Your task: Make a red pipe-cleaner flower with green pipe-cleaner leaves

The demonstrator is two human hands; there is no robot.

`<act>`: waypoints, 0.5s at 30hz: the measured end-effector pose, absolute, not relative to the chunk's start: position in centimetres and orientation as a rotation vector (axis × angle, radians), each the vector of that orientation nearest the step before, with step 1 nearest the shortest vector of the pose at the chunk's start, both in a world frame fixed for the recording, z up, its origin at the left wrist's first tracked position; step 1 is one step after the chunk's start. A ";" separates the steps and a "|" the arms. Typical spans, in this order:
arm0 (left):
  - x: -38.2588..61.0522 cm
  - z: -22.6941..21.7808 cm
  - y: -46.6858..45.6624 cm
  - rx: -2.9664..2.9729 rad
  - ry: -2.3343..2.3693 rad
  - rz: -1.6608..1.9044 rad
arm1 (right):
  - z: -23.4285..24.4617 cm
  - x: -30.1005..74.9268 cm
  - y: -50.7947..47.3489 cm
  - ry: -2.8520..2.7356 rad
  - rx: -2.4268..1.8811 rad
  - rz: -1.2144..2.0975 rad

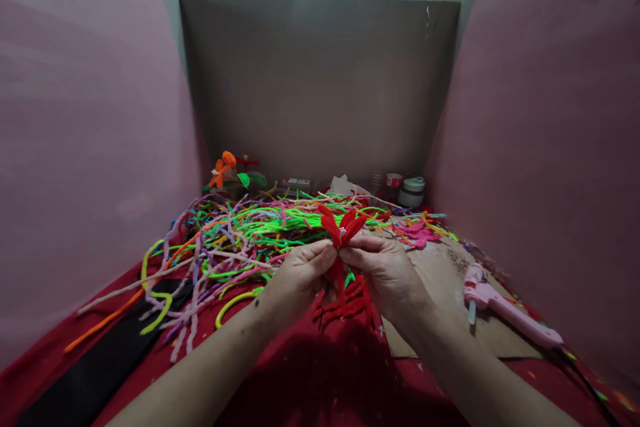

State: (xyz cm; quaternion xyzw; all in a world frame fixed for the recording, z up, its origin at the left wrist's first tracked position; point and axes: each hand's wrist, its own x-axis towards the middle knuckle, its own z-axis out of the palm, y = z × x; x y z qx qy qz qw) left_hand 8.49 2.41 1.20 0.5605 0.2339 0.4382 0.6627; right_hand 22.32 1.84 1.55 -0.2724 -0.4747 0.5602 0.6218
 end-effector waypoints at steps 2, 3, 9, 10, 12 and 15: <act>8.5 1.0 2.5 1.215 0.495 0.957 | 1.5 22.4 1.8 -1.112 -0.625 1.264; 8.4 1.0 2.5 1.197 0.480 0.938 | 1.4 22.4 1.8 -1.126 -0.630 1.258; 8.4 1.2 2.4 1.178 0.421 0.853 | 1.5 22.7 1.5 -1.191 -0.652 1.333; 8.4 1.3 2.3 1.184 0.414 0.833 | 1.6 22.8 1.5 -1.196 -0.650 1.352; 8.4 1.5 2.1 1.192 0.412 0.808 | 1.6 23.0 1.5 -1.211 -0.651 1.365; 8.4 1.5 2.0 1.180 0.463 0.841 | 1.6 23.1 1.5 -1.238 -0.663 1.312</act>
